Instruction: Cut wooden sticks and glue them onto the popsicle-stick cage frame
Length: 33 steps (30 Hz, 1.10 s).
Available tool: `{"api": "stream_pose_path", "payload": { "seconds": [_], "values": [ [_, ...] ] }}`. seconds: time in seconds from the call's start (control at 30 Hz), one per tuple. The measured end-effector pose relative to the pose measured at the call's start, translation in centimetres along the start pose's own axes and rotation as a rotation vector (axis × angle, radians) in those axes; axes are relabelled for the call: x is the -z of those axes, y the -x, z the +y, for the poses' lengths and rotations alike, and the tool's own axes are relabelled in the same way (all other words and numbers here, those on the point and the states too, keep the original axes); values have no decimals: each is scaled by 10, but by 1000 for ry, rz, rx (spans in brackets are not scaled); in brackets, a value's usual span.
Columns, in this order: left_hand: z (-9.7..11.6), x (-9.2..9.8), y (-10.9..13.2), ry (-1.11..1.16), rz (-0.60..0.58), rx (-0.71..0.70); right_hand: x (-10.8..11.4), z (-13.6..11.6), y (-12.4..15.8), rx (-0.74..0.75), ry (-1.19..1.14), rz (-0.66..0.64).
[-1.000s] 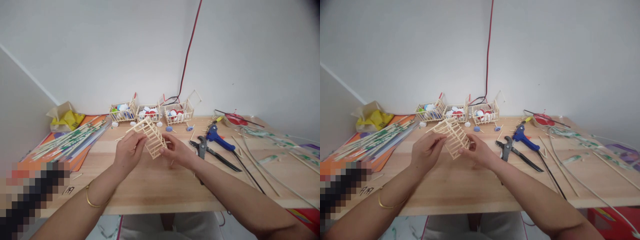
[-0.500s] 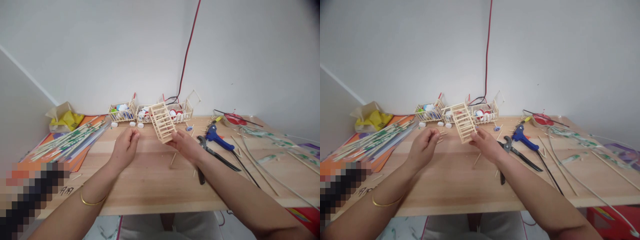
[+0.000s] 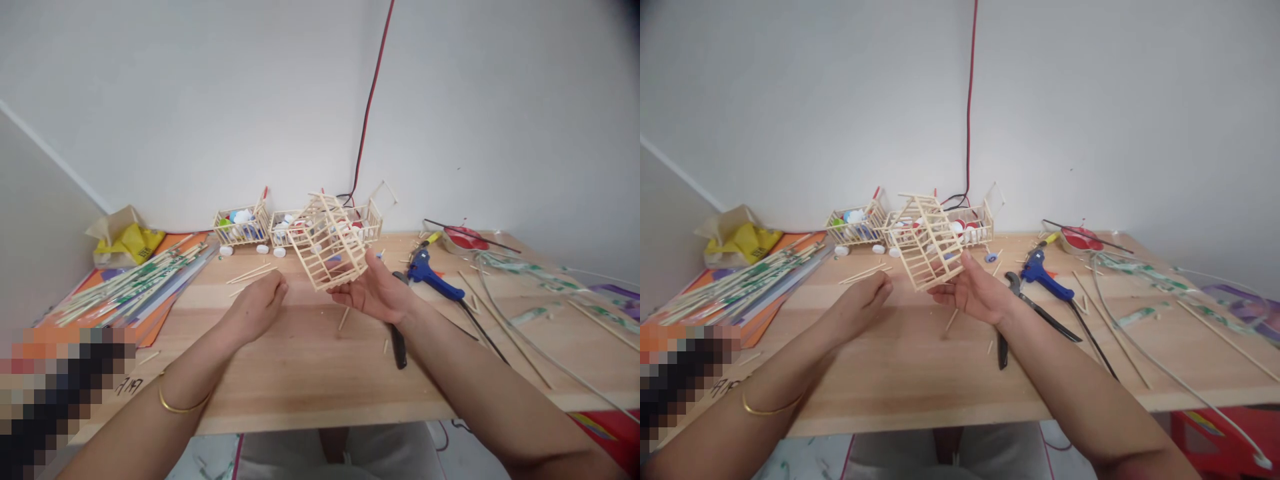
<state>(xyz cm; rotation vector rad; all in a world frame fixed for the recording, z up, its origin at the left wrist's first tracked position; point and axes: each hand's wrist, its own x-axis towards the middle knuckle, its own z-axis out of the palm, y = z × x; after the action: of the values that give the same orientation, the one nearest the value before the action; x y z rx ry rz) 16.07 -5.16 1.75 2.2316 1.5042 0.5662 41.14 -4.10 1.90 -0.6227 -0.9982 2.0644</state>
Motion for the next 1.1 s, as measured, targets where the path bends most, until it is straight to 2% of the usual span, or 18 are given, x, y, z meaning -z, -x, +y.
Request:
{"api": "stream_pose_path", "payload": {
  "seconds": [0.07, 0.13, 0.23, 0.33, 0.4, 0.57, 0.8, 0.9, 1.1],
  "values": [
    [0, 0, 0, 26, 13, -28, -1, 1, 1, 34, 30, -28],
    [2, 0, 1, 119, 87, -67, -2, 2, 1, 66, 45, -46],
    [8, 0, 4, 422, 206, -34, -3, 3, 0, 94, 56, -56],
    [16, 0, 6, 757, 167, 37, -2, 6, -2, 97, 93, -77],
    [19, -1, 6, 882, 136, 39, -3, 9, -2, 98, 125, -103],
    [16, -2, 6, 901, 160, 88, -7, 14, -2, 100, 128, -173],
    [8, -4, 4, 1001, 220, 110, -6, 11, -1, 72, 67, -146],
    [10, -7, 2, 1043, 196, 121, -7, 12, -1, 77, 63, -168],
    [17, -13, 0, 1179, 76, 190, -12, 17, -1, 26, 66, -221]
  ]
}}
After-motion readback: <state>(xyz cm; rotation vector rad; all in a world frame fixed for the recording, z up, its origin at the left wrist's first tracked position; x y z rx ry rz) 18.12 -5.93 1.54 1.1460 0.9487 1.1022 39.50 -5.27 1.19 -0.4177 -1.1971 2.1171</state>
